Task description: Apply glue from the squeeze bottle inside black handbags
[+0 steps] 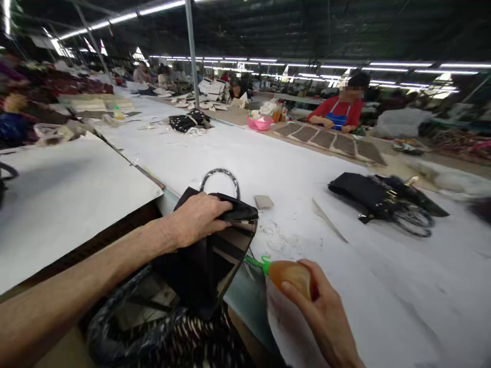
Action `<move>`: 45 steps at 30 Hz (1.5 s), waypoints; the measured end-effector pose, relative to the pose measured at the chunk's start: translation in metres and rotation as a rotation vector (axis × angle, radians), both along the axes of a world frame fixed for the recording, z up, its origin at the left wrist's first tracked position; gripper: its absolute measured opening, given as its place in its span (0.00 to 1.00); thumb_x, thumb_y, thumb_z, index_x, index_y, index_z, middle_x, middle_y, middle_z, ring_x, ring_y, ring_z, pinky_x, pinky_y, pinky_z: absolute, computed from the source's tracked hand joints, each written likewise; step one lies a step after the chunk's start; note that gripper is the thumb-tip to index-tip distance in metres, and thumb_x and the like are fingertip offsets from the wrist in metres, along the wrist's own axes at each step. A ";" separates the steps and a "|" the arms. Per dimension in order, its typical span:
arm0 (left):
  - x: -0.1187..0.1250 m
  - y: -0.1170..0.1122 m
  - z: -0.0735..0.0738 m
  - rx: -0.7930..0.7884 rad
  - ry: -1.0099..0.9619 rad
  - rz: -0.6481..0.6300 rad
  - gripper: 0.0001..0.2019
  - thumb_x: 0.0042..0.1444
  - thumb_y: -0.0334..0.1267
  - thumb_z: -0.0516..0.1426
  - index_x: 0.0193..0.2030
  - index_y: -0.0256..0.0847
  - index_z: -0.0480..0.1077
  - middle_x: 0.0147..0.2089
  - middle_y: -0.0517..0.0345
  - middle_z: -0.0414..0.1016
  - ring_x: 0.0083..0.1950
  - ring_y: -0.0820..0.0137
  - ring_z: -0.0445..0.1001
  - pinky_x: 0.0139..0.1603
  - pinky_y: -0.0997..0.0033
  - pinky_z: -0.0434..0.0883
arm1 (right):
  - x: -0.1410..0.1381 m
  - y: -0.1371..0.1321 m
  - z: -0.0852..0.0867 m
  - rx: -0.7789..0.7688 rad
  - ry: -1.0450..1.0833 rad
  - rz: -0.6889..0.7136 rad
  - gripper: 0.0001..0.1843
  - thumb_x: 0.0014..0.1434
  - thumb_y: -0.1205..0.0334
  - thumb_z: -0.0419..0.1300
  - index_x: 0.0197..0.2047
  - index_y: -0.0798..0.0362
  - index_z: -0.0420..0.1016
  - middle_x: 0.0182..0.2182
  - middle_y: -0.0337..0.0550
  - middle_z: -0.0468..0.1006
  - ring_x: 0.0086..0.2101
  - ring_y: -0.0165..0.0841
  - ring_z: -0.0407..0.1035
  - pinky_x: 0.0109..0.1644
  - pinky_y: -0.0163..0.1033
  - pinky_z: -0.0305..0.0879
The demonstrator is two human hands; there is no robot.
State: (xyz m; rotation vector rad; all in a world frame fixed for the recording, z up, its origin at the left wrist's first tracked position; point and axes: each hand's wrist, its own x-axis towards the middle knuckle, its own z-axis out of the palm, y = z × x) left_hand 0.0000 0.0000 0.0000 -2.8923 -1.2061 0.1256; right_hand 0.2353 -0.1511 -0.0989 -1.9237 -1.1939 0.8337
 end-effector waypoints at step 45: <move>-0.001 0.006 -0.003 -0.053 -0.050 0.037 0.08 0.56 0.40 0.53 0.39 0.42 0.69 0.37 0.53 0.76 0.41 0.58 0.75 0.39 0.64 0.67 | 0.015 0.016 0.011 0.004 0.550 0.031 0.28 0.51 0.41 0.59 0.44 0.57 0.70 0.25 0.45 0.74 0.24 0.33 0.65 0.19 0.31 0.52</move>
